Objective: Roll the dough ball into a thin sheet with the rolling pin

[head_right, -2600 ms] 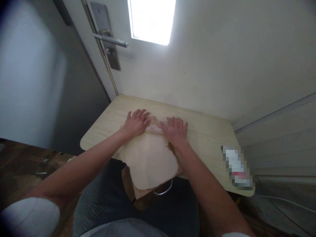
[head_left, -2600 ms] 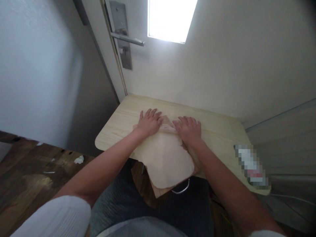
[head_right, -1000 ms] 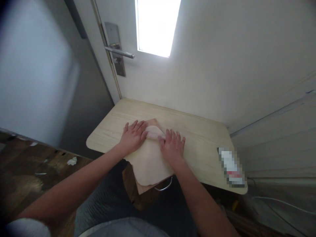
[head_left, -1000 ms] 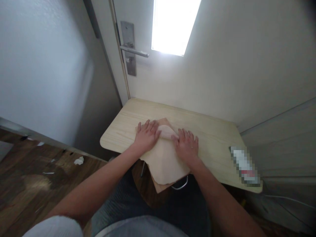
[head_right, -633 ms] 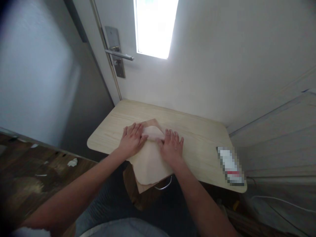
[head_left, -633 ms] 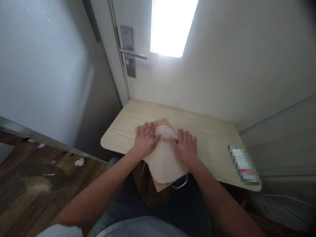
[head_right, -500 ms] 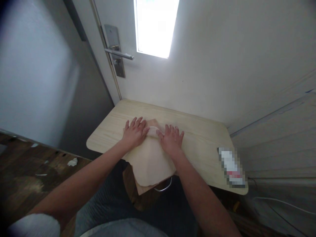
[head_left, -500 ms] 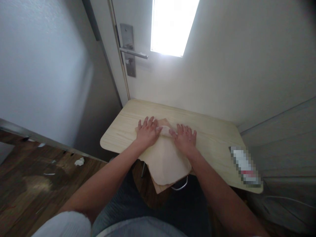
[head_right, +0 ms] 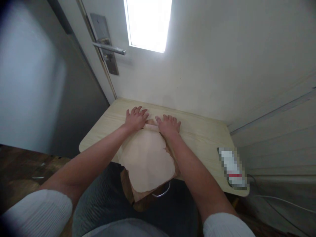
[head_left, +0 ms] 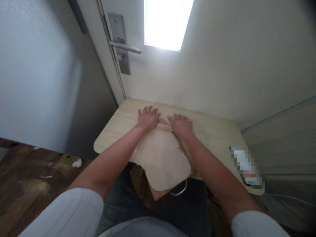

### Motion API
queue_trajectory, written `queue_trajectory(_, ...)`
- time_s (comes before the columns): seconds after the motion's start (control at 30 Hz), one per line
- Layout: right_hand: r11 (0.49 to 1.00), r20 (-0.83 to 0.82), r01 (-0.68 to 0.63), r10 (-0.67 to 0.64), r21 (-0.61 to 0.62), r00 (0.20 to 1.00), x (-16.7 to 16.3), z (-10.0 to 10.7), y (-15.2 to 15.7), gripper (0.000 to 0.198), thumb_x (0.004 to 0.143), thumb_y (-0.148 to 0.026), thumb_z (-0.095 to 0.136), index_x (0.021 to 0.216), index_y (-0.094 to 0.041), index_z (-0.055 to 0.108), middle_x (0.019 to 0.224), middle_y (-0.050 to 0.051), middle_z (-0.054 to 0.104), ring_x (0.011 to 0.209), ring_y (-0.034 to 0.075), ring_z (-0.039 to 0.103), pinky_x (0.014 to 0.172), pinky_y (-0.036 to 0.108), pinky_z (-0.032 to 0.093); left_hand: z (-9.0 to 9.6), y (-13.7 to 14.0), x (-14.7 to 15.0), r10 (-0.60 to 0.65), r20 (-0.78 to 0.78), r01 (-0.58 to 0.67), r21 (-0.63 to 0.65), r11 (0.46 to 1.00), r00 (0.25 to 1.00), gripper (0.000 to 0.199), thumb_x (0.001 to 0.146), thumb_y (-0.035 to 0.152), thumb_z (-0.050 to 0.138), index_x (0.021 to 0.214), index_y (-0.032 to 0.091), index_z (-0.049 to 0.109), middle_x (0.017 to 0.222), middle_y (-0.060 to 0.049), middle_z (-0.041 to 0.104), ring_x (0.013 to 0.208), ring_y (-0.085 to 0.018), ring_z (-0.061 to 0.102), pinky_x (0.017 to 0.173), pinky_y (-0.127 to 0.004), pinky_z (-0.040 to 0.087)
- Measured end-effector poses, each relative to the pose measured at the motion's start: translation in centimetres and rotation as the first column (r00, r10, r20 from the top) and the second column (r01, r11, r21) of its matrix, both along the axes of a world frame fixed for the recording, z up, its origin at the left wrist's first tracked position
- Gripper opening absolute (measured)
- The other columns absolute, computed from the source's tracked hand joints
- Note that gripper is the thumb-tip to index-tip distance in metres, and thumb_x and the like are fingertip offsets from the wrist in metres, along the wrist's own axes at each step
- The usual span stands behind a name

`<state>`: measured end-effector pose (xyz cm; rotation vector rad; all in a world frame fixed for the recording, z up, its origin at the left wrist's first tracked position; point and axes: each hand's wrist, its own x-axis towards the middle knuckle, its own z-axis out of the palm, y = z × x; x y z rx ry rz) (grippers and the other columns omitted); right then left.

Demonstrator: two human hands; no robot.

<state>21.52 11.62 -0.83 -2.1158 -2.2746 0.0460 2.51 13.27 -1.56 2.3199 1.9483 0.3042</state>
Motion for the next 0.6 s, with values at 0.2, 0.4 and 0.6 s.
queue_trajectory(0.2, 0.989, -0.111, 0.126, -0.117, 0.076, 0.987, -0.6, -0.5, -2.3, 0.071, 0.100, -0.067, 0.023, 0.146, -0.021, 0.050, 0.149, 0.016, 0.052, 0.134, 0.037, 0.045, 0.111, 0.064, 0.029, 0.0, -2.1, -0.1, 0.004, -0.009, -0.004, 0.018, 1.000, 1.000, 0.061, 0.103, 0.051, 0.014, 0.151, 0.027, 0.043, 0.164, -0.008, 0.034, 0.151, -0.034, 0.026, 0.118, -0.067, 0.018)
queue_trajectory(0.4, 0.981, -0.108, 0.115, -0.098, 0.158, 0.989, -1.3, -0.6, -6.5, 0.067, 0.102, -0.060, 0.026, 0.148, -0.017, 0.049, 0.152, 0.016, 0.048, 0.140, 0.038, 0.039, 0.115, 0.066, 0.020, 0.7, -5.9, -0.5, -0.016, -0.041, 0.017, 0.025, 1.000, 0.999, 0.063, 0.103, 0.049, 0.012, 0.154, 0.023, 0.039, 0.165, -0.008, 0.031, 0.153, -0.033, 0.024, 0.119, -0.066, 0.019)
queue_trajectory(0.6, 0.972, -0.096, 0.035, -0.013, 0.231, 0.995, -1.7, -1.6, -13.4, 0.072, 0.103, -0.060, 0.026, 0.154, -0.011, 0.038, 0.156, 0.019, 0.042, 0.143, 0.037, 0.034, 0.117, 0.063, 0.019, -0.1, -12.8, -1.6, -0.019, -0.028, 0.022, 0.105, 0.994, 0.999, 0.064, 0.104, 0.050, 0.015, 0.156, 0.019, 0.035, 0.163, -0.010, 0.037, 0.152, -0.028, 0.027, 0.123, -0.057, 0.019)
